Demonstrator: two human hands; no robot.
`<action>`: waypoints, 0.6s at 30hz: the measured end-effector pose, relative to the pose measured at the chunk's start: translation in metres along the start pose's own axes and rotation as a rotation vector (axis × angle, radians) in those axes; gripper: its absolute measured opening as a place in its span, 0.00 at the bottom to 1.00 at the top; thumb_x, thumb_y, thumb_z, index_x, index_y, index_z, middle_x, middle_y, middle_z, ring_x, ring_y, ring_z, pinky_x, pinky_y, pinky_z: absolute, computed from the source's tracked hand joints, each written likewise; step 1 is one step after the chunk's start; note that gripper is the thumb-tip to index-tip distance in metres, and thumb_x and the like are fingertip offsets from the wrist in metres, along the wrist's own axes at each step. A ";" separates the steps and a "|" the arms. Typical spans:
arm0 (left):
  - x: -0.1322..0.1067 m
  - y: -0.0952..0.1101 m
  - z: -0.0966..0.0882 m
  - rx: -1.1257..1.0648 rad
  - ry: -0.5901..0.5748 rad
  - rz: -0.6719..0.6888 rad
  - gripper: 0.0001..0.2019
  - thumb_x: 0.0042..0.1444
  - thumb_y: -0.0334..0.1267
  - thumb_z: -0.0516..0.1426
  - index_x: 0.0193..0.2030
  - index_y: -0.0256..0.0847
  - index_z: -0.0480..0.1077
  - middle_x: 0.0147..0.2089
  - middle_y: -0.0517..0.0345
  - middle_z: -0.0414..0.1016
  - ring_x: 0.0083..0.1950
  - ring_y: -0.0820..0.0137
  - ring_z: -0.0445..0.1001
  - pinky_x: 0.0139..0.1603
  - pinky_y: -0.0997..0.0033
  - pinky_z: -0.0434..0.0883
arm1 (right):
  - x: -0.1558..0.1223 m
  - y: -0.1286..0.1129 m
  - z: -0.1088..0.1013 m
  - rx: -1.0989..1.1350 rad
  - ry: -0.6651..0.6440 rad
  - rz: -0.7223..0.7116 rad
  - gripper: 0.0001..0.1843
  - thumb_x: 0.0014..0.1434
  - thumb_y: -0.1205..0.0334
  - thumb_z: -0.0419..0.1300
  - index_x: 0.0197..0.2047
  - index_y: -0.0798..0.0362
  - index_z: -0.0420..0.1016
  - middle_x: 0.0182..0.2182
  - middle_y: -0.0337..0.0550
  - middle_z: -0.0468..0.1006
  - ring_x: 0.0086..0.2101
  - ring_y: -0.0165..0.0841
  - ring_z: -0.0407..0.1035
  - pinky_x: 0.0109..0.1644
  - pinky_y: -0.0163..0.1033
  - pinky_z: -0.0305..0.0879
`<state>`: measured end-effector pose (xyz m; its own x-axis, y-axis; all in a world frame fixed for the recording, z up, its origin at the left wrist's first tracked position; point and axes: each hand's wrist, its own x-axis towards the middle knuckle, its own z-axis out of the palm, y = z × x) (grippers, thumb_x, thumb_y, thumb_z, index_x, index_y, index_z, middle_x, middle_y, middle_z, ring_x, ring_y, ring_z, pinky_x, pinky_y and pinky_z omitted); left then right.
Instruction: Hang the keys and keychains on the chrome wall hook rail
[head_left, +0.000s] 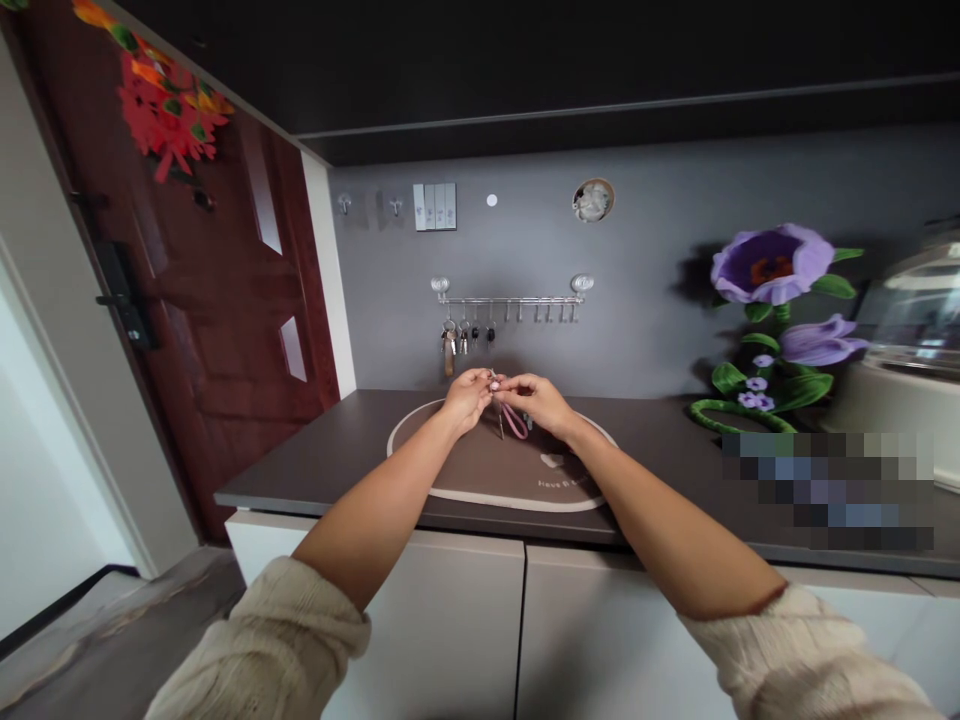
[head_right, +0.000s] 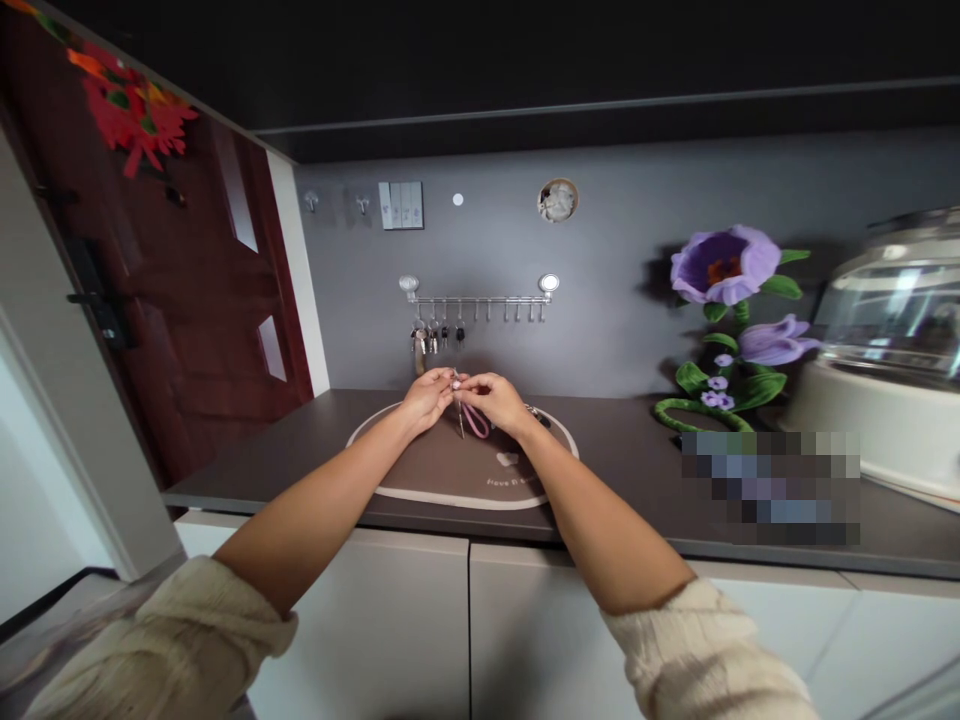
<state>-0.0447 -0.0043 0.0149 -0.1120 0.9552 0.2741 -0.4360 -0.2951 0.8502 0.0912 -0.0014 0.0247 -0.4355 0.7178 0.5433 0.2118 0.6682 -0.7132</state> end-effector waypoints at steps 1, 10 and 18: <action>0.000 0.000 0.000 -0.003 -0.006 -0.001 0.03 0.54 0.28 0.49 0.31 0.35 0.61 0.30 0.56 0.72 0.32 0.77 0.71 0.43 0.69 0.67 | 0.000 0.000 0.000 -0.040 0.010 -0.013 0.15 0.44 0.54 0.59 0.34 0.55 0.74 0.33 0.42 0.73 0.33 0.28 0.66 0.42 0.35 0.60; -0.001 0.001 0.003 -0.095 0.012 -0.019 0.05 0.53 0.24 0.48 0.29 0.34 0.61 0.27 0.55 0.72 0.30 0.77 0.71 0.43 0.69 0.67 | 0.000 -0.001 -0.001 -0.045 -0.010 -0.022 0.11 0.46 0.59 0.57 0.33 0.54 0.74 0.33 0.40 0.70 0.34 0.28 0.65 0.44 0.36 0.57; 0.000 0.002 -0.001 -0.123 0.005 -0.033 0.07 0.53 0.23 0.48 0.27 0.33 0.62 0.27 0.54 0.71 0.30 0.76 0.72 0.44 0.68 0.67 | 0.000 -0.003 -0.005 0.117 0.031 -0.008 0.13 0.45 0.53 0.58 0.29 0.55 0.72 0.29 0.39 0.72 0.32 0.28 0.64 0.41 0.36 0.58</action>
<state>-0.0465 -0.0049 0.0160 -0.1002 0.9646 0.2439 -0.5460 -0.2583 0.7970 0.0951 -0.0029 0.0294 -0.4092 0.7195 0.5611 0.1043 0.6478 -0.7547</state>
